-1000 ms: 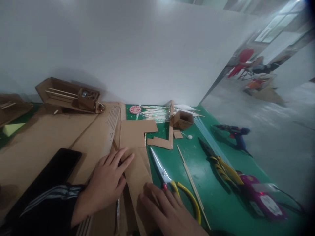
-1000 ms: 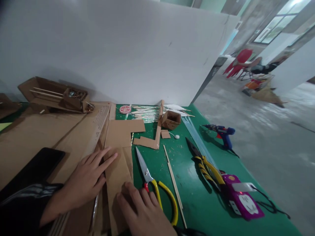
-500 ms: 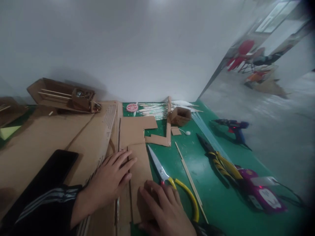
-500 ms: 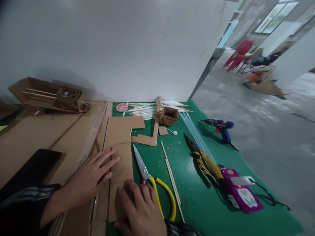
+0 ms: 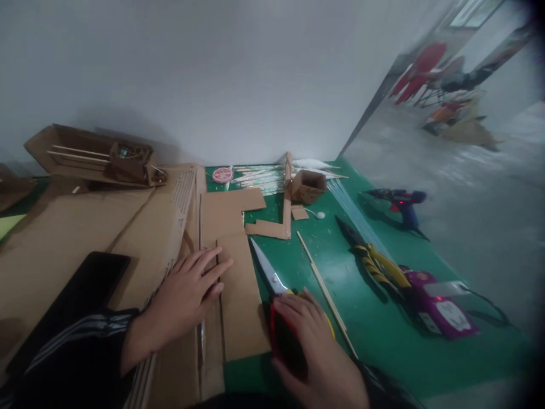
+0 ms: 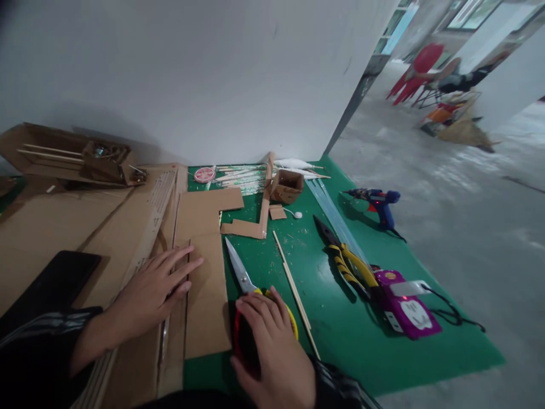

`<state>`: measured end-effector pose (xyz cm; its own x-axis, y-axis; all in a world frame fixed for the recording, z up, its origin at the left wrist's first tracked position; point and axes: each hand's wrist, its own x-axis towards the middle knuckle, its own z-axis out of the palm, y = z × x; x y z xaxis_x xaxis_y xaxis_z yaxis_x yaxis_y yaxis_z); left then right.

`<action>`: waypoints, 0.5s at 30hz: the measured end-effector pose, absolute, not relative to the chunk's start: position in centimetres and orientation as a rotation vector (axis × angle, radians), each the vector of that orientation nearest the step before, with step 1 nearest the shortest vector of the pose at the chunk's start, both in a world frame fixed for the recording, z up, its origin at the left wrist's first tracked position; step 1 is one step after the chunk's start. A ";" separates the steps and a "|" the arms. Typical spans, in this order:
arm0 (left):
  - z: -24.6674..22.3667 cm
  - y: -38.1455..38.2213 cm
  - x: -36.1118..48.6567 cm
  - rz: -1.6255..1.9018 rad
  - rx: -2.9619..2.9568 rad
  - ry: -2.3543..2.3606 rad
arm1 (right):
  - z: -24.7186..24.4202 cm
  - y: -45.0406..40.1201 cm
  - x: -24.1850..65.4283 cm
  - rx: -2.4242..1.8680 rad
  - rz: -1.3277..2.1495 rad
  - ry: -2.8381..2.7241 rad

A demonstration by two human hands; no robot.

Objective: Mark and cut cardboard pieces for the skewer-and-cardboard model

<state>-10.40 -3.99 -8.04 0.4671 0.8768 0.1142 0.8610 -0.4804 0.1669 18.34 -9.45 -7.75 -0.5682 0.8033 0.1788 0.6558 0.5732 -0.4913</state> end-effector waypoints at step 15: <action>-7.9 -3.9 -10.5 0.240 2.628 1.518 | -7.9 -9.5 17.9 -1.068 0.404 -2.490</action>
<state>-10.45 -3.88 -7.87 0.4918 0.8663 0.0874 0.8510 -0.4994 0.1622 17.91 -9.47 -7.94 -0.6283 0.7382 0.2456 0.6227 0.6665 -0.4100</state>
